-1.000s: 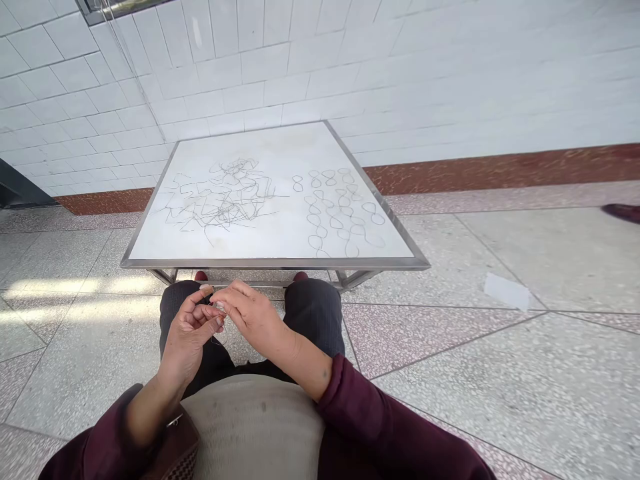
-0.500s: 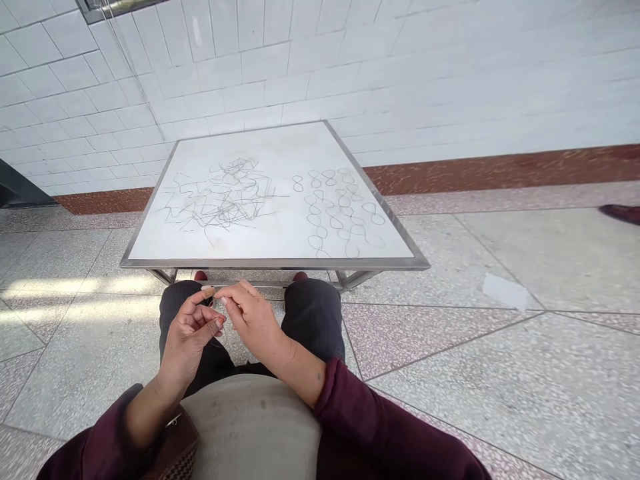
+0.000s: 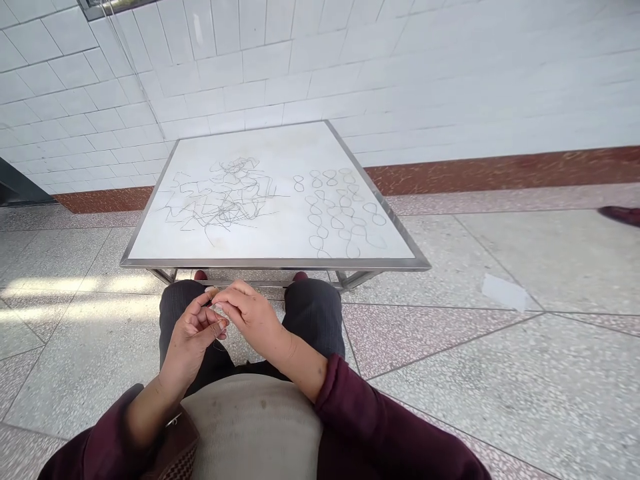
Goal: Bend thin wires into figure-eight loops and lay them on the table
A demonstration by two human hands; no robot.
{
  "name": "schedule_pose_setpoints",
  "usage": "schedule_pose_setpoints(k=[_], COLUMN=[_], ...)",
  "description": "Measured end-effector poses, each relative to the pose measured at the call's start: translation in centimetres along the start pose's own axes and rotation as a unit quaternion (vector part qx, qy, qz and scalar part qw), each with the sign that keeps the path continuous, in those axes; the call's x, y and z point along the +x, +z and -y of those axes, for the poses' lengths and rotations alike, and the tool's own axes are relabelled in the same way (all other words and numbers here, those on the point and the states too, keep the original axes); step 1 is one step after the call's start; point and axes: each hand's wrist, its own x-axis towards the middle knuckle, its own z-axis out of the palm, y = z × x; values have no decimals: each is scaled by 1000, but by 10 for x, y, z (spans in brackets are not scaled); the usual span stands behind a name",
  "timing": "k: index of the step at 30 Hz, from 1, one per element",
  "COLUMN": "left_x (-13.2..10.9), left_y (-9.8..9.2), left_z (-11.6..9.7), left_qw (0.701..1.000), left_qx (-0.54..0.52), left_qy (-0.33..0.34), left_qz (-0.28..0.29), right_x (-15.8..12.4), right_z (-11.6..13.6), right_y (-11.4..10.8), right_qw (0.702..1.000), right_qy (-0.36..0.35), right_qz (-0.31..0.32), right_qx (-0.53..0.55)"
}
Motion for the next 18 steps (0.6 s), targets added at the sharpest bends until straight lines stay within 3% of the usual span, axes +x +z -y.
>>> schedule_pose_setpoints(k=[8, 18], left_x=[0, -1], left_y=[4, 3], left_z=[-2, 0], left_qw=[999, 999], left_qx=[-21, -4], left_qy=[-24, -32], left_qz=[-12, 3], right_x=[-8, -10], right_z=[2, 1], right_y=[13, 11], right_qw=[995, 997], right_qy=[18, 23], right_qz=[-84, -74], right_qx=[-46, 0])
